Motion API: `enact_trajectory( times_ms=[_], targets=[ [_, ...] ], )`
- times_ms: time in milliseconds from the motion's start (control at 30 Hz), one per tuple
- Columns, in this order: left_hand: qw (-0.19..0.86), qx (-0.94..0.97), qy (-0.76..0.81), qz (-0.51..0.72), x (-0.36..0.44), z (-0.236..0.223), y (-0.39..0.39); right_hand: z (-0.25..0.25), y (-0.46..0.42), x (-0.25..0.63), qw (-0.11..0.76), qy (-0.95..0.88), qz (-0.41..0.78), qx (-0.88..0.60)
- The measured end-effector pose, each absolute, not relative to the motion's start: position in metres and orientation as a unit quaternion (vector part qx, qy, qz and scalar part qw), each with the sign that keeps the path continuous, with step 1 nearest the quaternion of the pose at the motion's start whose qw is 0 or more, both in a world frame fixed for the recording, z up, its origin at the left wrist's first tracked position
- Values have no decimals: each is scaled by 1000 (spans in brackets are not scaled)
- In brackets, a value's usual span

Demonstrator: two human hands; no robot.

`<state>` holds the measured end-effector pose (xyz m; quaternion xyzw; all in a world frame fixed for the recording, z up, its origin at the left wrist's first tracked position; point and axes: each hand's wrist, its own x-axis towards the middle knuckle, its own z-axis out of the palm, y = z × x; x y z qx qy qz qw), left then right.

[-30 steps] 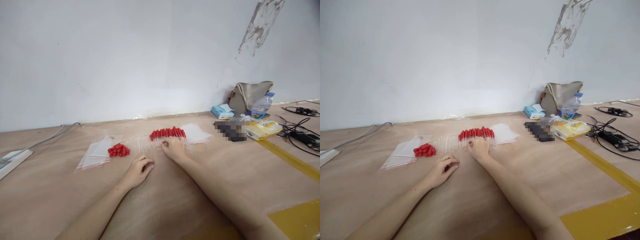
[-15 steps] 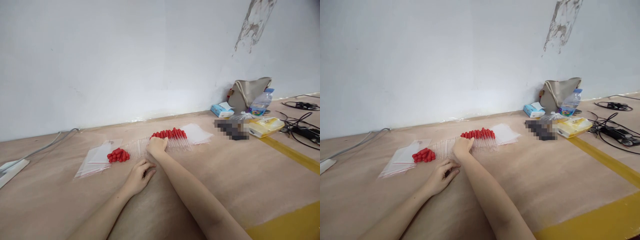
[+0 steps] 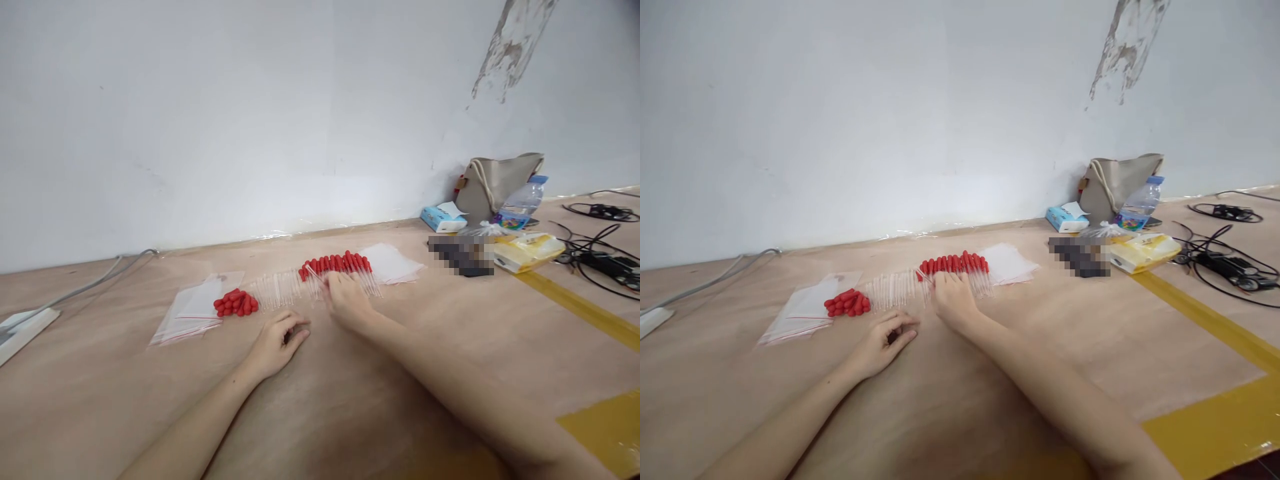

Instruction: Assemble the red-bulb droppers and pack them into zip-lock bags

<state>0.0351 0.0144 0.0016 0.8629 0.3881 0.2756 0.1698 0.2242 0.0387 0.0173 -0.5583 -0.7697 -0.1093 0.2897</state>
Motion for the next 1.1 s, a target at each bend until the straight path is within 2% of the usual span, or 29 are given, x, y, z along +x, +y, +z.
enact_trajectory(
  times_ms=[133, 233, 300, 533, 867, 967, 1100],
  targets=[
    [39, 819, 474, 321, 14, 31, 32, -4, 7, 273, 300, -844, -143, -421],
    [-81, 769, 559, 297, -20, 52, 54, -11, -4, 291, 330, -839, -138, -410],
    [-108, 751, 597, 260, -43, 55, 66, -11, -7, 294, 348, -824, -121, -430],
    [-53, 763, 621, 171, -65, 37, 76, -11, -4, 291, 357, -828, -52, -429],
    [-79, 734, 656, 156, -55, 40, 70, -17, -4, 294, 390, -814, -14, -430],
    [-76, 726, 647, 220, -52, 49, 66, -17, -4, 294, 402, -801, 1, -443],
    [-46, 691, 604, 395, -30, 59, 53, -17, 1, 293, 433, -773, 5, -464]
  ],
)
